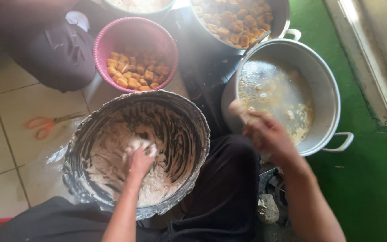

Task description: The person sits on the floor beside a large bowl of dough, scoops portions of dough, shapes them into round balls by hand using a spoon, and drops the finished balls into a pot of boiling liquid on a burner. A second person nearby handles fried pieces in a pink basket.

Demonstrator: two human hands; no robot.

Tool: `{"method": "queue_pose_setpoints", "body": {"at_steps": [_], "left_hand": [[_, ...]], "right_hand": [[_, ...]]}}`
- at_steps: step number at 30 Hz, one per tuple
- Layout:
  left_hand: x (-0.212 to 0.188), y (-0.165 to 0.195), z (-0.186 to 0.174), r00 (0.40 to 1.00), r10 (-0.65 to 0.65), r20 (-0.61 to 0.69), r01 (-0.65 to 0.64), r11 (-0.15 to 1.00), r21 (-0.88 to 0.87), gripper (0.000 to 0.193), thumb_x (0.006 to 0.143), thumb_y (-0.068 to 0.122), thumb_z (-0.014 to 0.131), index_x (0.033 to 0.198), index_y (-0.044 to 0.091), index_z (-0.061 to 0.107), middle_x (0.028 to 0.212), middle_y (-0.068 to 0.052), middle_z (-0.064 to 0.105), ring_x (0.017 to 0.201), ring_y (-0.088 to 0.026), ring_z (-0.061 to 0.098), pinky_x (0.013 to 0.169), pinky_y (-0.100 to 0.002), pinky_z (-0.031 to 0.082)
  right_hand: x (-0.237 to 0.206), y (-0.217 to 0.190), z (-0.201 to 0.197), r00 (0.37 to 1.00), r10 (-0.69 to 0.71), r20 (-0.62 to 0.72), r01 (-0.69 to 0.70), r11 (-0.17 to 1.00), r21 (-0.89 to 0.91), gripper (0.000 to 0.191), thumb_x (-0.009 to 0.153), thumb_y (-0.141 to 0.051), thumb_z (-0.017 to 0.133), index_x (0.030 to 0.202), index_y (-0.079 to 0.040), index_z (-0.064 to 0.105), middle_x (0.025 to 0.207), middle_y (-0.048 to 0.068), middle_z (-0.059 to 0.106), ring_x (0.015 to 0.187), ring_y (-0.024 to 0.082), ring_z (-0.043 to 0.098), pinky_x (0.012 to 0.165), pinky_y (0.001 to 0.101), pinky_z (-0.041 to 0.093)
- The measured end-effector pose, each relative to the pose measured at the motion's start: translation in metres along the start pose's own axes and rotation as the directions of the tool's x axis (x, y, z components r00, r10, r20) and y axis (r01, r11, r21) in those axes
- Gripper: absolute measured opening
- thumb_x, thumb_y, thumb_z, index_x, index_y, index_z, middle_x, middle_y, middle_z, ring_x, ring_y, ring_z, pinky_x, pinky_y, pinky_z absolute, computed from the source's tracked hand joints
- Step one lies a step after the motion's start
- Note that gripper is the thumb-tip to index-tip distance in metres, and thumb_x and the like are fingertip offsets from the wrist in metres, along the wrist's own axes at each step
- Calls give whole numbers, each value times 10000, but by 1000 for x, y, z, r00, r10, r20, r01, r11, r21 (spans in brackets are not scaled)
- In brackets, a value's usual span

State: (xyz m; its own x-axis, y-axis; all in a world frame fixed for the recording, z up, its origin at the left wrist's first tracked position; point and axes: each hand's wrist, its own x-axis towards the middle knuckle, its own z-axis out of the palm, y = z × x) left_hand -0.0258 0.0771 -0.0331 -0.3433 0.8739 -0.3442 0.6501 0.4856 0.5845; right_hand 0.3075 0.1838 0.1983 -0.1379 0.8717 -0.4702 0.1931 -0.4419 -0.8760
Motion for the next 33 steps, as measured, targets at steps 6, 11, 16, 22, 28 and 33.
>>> {"method": "queue_pose_setpoints", "body": {"at_steps": [6,11,16,22,28,33], "left_hand": [[-23,-59,45,827,-115,550,177,982,-62,370,861,310,639,1132,97,772,1083,-201,802,1021,-339,783,927,-428,584],[-44,-47,47,755,-19,656,-45,996,80,363,882,309,671,1179,106,720,1154,-209,723,1098,-371,686,968,-411,529],[-45,-33,37,801,-32,598,85,994,-61,326,880,290,684,1145,103,721,1106,-188,761,1052,-347,729,943,-399,543],[-36,-41,49,975,30,220,41,950,-310,265,953,247,629,1114,55,717,1017,-224,747,989,-391,692,846,-437,536],[-34,-30,42,981,-73,181,158,840,-519,260,940,295,697,1029,51,702,875,-156,758,778,-258,708,719,-371,540],[-26,2,20,975,189,-117,-194,463,-865,174,909,30,678,1076,75,673,977,-27,725,881,-87,675,743,-276,538]], "right_hand": [[82,18,-115,881,-47,-471,-142,923,-359,430,1021,-201,596,1432,-78,580,985,101,692,701,149,537,589,321,448],[111,44,-133,854,-320,-410,-257,426,-867,401,1004,-158,587,1396,-74,563,1119,272,672,1091,473,639,929,539,490],[108,44,-123,847,-260,-465,-335,419,-844,466,984,-89,504,1448,-99,476,1356,295,539,1272,481,527,1042,555,424],[102,41,-117,832,-206,-516,-392,440,-808,562,946,7,435,1492,-117,388,1449,287,457,1316,508,480,1071,583,393],[87,30,-106,788,-332,-518,-343,461,-818,483,1016,-50,426,1494,-106,379,1372,321,484,1216,524,530,1014,599,425],[45,-9,-42,776,-477,-414,-52,605,-794,362,1125,-184,419,1478,-103,395,1103,226,653,872,353,686,716,492,564]]}}
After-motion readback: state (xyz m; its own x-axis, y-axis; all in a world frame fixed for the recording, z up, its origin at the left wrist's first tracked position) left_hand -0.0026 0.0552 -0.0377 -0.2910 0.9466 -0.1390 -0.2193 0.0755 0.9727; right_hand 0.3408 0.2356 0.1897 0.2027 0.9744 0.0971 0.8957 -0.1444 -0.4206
